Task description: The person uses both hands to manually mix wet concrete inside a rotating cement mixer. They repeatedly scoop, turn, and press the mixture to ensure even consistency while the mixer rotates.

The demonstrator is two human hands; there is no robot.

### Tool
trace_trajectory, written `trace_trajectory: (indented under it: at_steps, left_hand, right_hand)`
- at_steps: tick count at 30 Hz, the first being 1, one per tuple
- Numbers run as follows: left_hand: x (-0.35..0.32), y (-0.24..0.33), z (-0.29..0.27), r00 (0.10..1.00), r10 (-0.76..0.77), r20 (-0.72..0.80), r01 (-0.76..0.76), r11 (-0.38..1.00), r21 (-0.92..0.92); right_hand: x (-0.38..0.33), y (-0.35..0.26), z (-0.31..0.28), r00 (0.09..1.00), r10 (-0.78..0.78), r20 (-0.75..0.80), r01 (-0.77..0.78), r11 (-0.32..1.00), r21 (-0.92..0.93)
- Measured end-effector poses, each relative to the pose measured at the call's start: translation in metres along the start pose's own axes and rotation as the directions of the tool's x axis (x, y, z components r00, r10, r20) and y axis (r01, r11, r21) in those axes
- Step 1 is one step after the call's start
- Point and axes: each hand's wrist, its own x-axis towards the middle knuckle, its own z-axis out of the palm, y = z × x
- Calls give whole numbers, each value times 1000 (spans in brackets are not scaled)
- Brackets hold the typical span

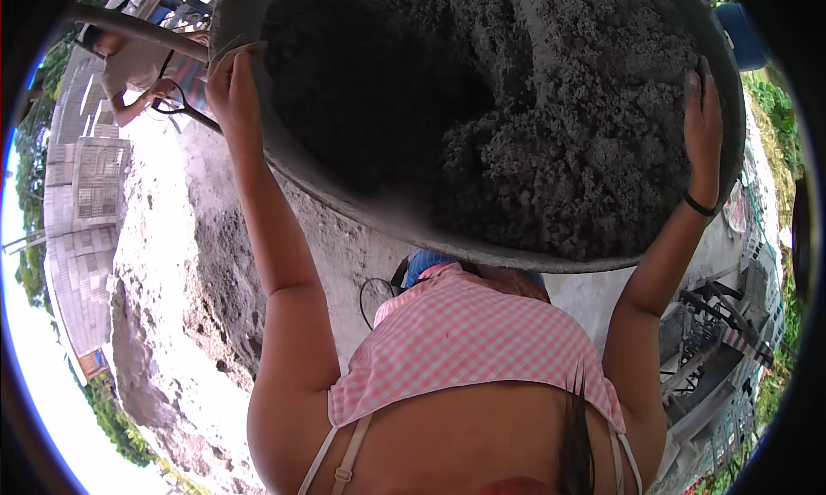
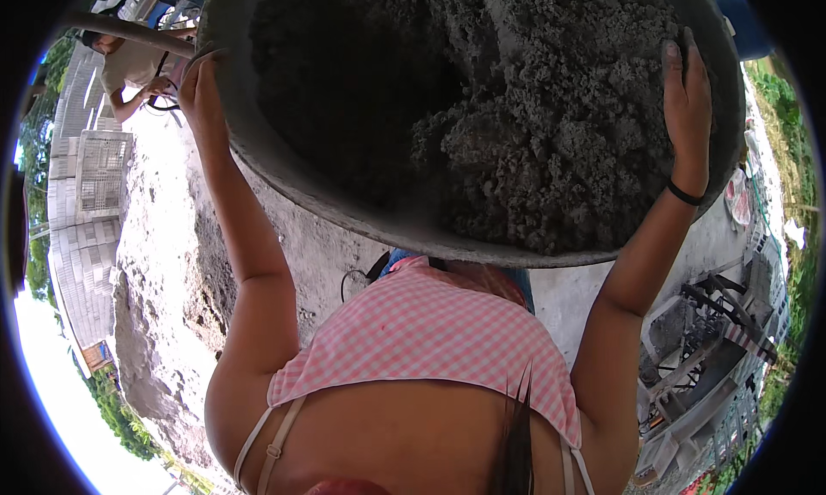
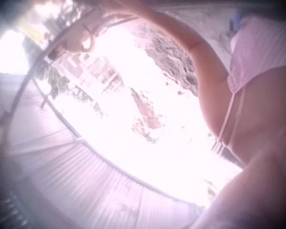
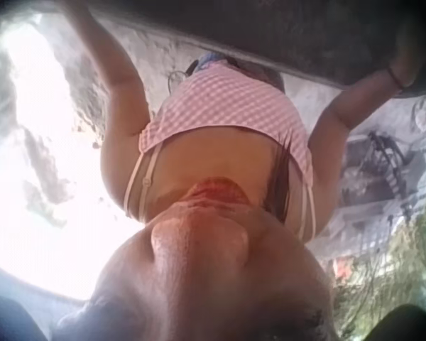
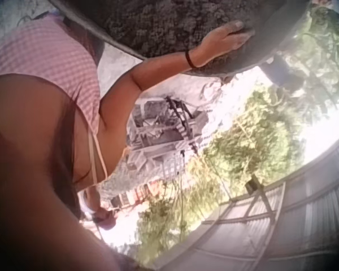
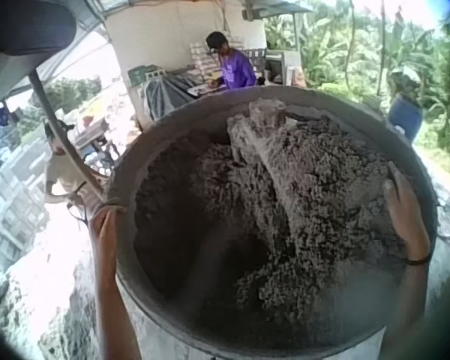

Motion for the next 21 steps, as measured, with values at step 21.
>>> trace_trajectory:
  at_steps: [21]
  left_hand:
    - [-11,-58,153,309,-87,947,-303,935,185]
  right_hand:
    - [-10,73,63,686,290,668,-237,956,-172]
